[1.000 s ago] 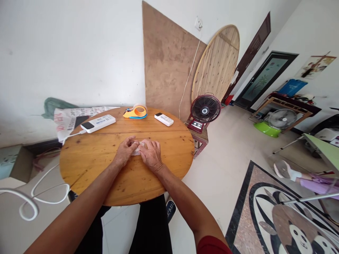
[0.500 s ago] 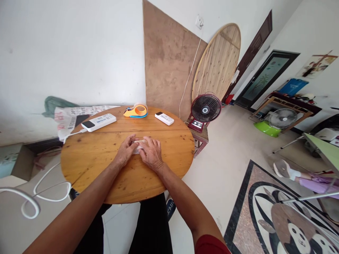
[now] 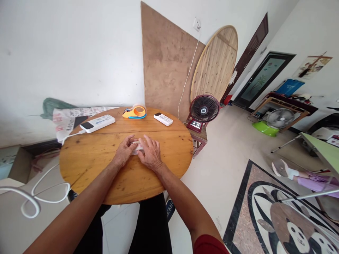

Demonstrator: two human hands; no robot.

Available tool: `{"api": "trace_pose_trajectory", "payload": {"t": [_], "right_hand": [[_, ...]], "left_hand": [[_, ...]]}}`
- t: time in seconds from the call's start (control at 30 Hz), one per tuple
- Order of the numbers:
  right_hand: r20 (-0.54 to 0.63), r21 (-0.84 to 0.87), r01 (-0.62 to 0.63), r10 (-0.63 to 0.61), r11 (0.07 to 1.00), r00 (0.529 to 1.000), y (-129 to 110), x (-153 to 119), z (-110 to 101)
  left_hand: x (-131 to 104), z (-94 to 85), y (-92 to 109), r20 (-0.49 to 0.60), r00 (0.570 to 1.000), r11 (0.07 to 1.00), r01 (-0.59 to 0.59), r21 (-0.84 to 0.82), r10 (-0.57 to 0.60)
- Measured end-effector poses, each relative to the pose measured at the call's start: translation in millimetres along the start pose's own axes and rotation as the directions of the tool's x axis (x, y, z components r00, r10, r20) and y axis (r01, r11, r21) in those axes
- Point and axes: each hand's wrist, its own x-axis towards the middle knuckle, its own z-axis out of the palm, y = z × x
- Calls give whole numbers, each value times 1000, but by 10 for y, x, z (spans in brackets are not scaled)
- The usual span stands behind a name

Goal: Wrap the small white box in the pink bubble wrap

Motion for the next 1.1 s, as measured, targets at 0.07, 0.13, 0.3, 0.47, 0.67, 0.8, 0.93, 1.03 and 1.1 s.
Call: {"api": "trace_pose_trajectory", "payload": {"t": [0.07,0.13,0.3,0.47,0.67,0.8,0.93,1.03,1.1], "right_hand": [[16,-21,16,-16,1000,1000,6,4,11],[13,-34,24,-24,999,1000,12,8,22],[-6,-34,31,-31,999,1000,19,10,33],[-23,-48,41,-42,998,999,8,1,22],[-23,-42,52,-53,998,998,7,4,19],[-24,-30,35,-36,999,999,12,-3,25],[-27,-30,19,-20,999,999,12,-11,27],[2,-56,45,-45,997,999,13,-8,26],[14,-67,52,-51,996,999,17,-4,27]], "left_hand": [[-2,4,4,5,1000,1000,1,-1,-1],[-4,9,9,3,1000,1000,5,-4,-5],[-11,11,28,-2,1000,1000,2,-1,-2],[-26,5,51,10,1000,1000,5,-9,-5],[-32,12,45,-1,1000,1000,0,-25,0],[-25,12,31,-12,1000,1000,-1,-27,1],[-23,12,24,-8,1000,999,-8,-36,7],[-25,15,26,-9,1000,999,-8,-42,7],[-26,15,30,-7,1000,999,-7,-41,7]]}}
